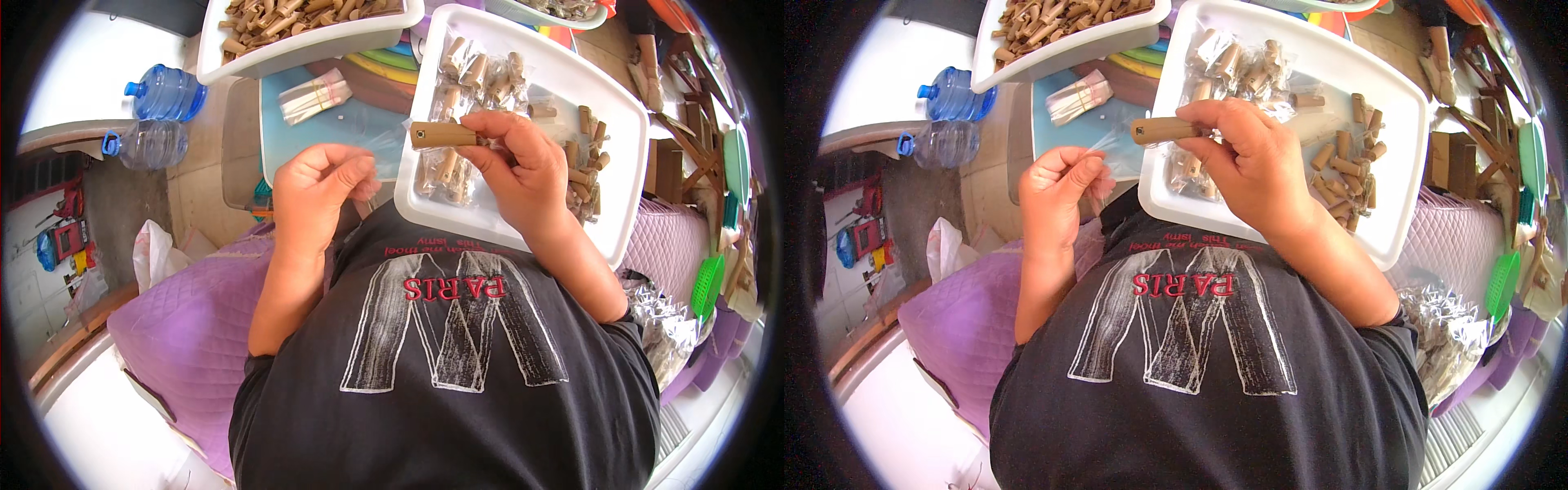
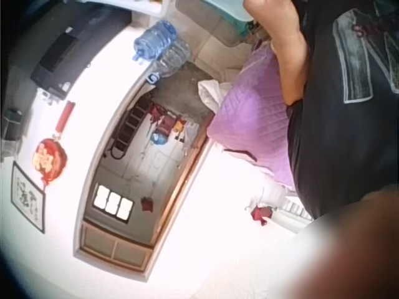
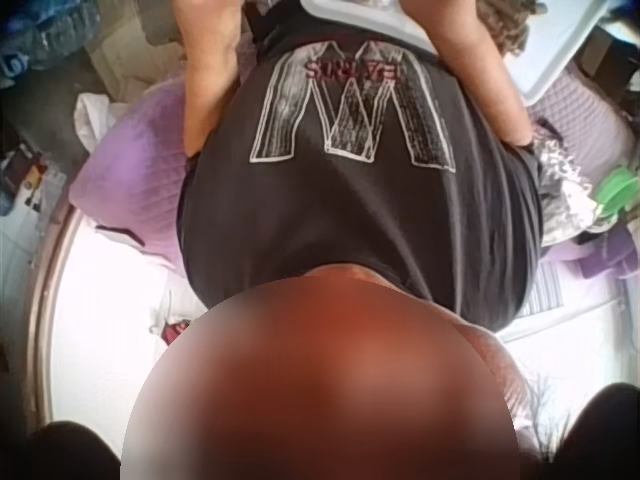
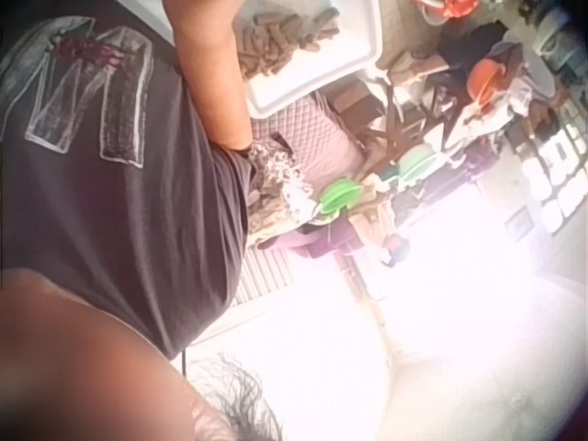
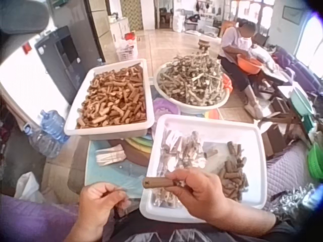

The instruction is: The person counts small tubes by hand and places them into clear plastic bags for packaging.

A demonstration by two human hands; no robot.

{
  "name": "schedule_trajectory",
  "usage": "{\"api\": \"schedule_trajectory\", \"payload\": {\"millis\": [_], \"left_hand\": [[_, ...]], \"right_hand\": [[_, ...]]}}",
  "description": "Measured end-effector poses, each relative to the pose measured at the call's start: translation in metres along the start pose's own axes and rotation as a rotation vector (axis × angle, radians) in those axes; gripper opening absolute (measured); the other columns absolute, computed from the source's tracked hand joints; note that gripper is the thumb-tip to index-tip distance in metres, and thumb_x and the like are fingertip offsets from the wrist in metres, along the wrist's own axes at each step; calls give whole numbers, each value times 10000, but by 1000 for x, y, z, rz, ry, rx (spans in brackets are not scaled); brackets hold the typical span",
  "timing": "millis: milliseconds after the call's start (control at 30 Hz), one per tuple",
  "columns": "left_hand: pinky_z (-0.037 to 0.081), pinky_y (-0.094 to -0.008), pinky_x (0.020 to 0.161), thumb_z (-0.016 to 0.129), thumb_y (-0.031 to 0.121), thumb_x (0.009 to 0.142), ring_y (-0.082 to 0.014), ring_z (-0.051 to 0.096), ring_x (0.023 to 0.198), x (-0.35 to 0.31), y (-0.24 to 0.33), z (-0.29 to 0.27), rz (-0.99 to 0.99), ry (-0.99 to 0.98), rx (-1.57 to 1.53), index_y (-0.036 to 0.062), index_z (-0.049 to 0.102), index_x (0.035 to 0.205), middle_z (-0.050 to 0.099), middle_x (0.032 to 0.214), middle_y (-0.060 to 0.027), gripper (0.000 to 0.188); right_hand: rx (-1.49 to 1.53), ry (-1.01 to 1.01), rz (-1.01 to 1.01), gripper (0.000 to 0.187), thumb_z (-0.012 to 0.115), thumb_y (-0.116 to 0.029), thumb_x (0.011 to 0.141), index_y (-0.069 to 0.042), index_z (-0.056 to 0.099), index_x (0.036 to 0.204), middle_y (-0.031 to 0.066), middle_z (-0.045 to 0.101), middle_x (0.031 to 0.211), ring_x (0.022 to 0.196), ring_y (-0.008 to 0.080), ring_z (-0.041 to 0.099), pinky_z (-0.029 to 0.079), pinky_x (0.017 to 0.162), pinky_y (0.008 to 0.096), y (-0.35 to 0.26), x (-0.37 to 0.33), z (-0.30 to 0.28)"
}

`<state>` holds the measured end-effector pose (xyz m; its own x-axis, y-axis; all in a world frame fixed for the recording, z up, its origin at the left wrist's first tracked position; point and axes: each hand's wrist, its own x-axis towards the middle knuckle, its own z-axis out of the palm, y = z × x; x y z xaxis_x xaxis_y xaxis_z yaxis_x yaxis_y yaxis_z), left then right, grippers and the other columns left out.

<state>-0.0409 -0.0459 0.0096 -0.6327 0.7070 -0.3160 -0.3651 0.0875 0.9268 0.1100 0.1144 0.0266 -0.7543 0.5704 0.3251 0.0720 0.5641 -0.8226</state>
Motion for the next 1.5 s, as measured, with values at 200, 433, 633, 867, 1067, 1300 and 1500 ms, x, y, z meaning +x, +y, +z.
{"api": "schedule_trajectory", "payload": {"millis": [200, 433, 633, 867, 1067, 1300, 1500], "left_hand": [[488, -226, 605, 688, 90, 778, -124, 607, 652, 1, -2, 9, -70, -72, -35, -44, 605, 941, 642, 794, -80, 227], [462, -214, 706, 716, 126, 754, -99, 578, 775, 3, 1, 15, -241, -270, -52, -42, 587, 1033, 632, 899, -76, 351], [453, -216, 727, 706, 111, 762, -101, 570, 793, 4, -4, 18, -226, -271, -111, -50, 573, 1044, 625, 920, -74, 351], [460, -213, 740, 704, 104, 765, -104, 586, 813, 8, -8, 28, -252, -289, -174, -45, 563, 1039, 629, 927, -79, 342], [466, -218, 781, 678, 82, 784, -114, 604, 843, 9, -9, 32, -279, -258, -290, -32, 569, 1010, 638, 935, -89, 275], [459, -235, 808, 635, 71, 821, -120, 598, 851, 8, -10, 39, -205, -165, -376, -21, 575, 978, 643, 947, -99, 192], [494, -229, 679, 605, 135, 849, -113, 610, 777, 9, -14, 39, -117, -130, -241, 13, 590, 963, 637, 982, -95, 167]], "right_hand": [[-47, -114, -174, 263, 689, 20, 694, -31, 628, 944, 81, 615, 797, 667, 156, 581, 461, 582, 238, 2, 1, -3], [77, -229, -98, 246, 676, 10, 707, -24, 630, 946, 79, 628, 833, 727, 166, 609, 480, 643, 252, 6, 0, -6], [187, -247, 138, 219, 671, -47, 753, -38, 640, 970, 70, 624, 781, 632, 105, 557, 450, 573, 230, 17, -4, -5], [219, -360, 378, 178, 648, 20, 758, -2, 625, 933, 20, 615, 812, 682, 54, 528, 431, 606, 195, -5, 4, -2], [98, -142, -53, 179, 705, -103, 736, -32, 640, 886, 59, 613, 785, 681, 125, 567, 449, 573, 244, 22, -1, 7], [277, -58, 246, 306, 680, -77, 763, -31, 592, 1052, 22, 586, 885, 662, 83, 536, 434, 570, 220, 11, -3, 11], [579, -164, 473, 460, 621, 36, 782, -9, 463, 1212, 11, 569, 843, 721, 40, 520, 431, 634, 171, 15, -1, 11]]}}
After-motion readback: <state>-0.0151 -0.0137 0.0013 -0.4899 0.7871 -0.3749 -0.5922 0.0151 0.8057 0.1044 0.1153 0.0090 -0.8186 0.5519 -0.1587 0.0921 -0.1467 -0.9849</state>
